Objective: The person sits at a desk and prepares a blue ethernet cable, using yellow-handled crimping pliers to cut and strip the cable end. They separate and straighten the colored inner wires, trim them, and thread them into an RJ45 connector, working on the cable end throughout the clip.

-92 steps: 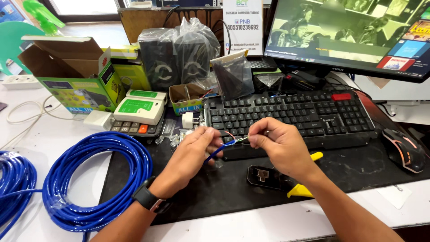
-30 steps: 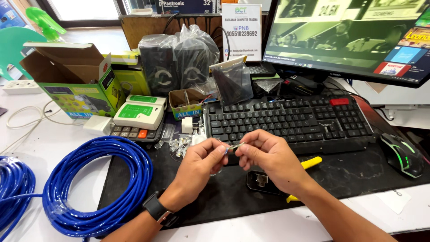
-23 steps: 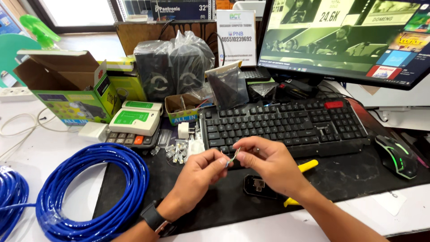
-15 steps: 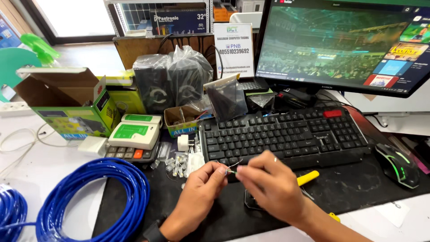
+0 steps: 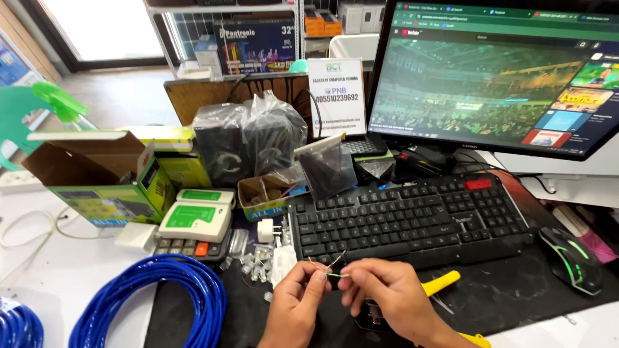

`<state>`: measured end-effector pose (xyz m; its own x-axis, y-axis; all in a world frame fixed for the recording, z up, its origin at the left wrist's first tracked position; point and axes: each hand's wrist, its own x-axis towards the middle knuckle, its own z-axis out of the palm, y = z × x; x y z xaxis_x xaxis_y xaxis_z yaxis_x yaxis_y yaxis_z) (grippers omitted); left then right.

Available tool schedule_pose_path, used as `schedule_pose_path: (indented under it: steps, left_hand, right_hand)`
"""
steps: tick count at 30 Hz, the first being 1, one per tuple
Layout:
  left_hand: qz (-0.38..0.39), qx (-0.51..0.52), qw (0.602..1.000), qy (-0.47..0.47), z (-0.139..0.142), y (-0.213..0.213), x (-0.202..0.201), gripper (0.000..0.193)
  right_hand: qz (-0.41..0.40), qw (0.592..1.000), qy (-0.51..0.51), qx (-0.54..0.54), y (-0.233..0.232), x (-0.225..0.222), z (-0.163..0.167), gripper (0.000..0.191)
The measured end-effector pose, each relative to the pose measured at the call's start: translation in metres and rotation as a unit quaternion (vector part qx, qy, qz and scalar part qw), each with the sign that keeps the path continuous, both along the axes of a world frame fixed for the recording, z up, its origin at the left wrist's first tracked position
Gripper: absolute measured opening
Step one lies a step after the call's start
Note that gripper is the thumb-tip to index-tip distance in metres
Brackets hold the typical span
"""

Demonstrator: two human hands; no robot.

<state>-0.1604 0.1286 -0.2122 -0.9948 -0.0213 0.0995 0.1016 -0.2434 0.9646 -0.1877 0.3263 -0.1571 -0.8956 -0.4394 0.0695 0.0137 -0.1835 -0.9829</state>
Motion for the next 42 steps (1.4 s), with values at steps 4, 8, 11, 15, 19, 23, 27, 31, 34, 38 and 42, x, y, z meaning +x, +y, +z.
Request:
schedule_pose_path:
  steps: [4,8,11,15,19,23,27,31,34,38,42]
  left_hand:
    - [0.015,-0.051,0.996,0.074,-0.005,-0.007,0.004,0.019]
    - [0.013,-0.038,0.998,0.053,-0.008,-0.009,0.010,0.018]
    - [0.007,-0.040,0.999,0.029,-0.008,-0.010,0.009,0.018]
    - [0.004,-0.056,0.998,0.010,-0.010,-0.012,0.010,0.017]
    - [-0.006,-0.052,0.997,0.055,-0.011,-0.012,0.007,0.017]
    - [-0.017,-0.051,0.998,0.035,-0.007,-0.012,0.015,0.014]
    - [-0.047,-0.011,0.998,0.042,0.004,-0.008,0.018,0.012]
    - [-0.035,-0.025,0.998,0.051,0.017,-0.002,0.013,0.014]
    - [0.018,-0.112,0.993,0.021,0.028,-0.002,0.017,0.019]
    - [0.054,-0.167,0.984,0.030,0.051,-0.003,0.004,0.023]
    - [0.081,-0.207,0.972,0.072,0.074,-0.011,-0.020,0.025]
  right_hand:
    - [0.008,0.994,-0.110,-0.018,-0.005,-0.009,0.003,0.027]
    - [0.063,0.976,-0.174,-0.114,-0.007,-0.010,0.007,0.029]
    - [0.115,0.957,-0.212,-0.160,-0.009,-0.011,0.009,0.030]
    - [0.172,0.927,-0.260,-0.207,-0.010,-0.007,0.006,0.030]
    - [0.198,0.917,-0.272,-0.214,-0.006,-0.006,-0.002,0.028]
    - [0.227,0.914,-0.258,-0.214,-0.001,-0.009,-0.009,0.027]
    - [0.237,0.910,-0.262,-0.219,0.003,-0.010,-0.011,0.023]
    - [0.228,0.910,-0.259,-0.232,0.004,-0.013,-0.010,0.021]
    - [0.189,0.923,-0.253,-0.220,-0.001,-0.013,-0.008,0.020]
    - [0.156,0.940,-0.223,-0.203,-0.005,-0.022,0.007,0.021]
    - [0.117,0.960,-0.200,-0.157,-0.009,-0.038,0.028,0.023]
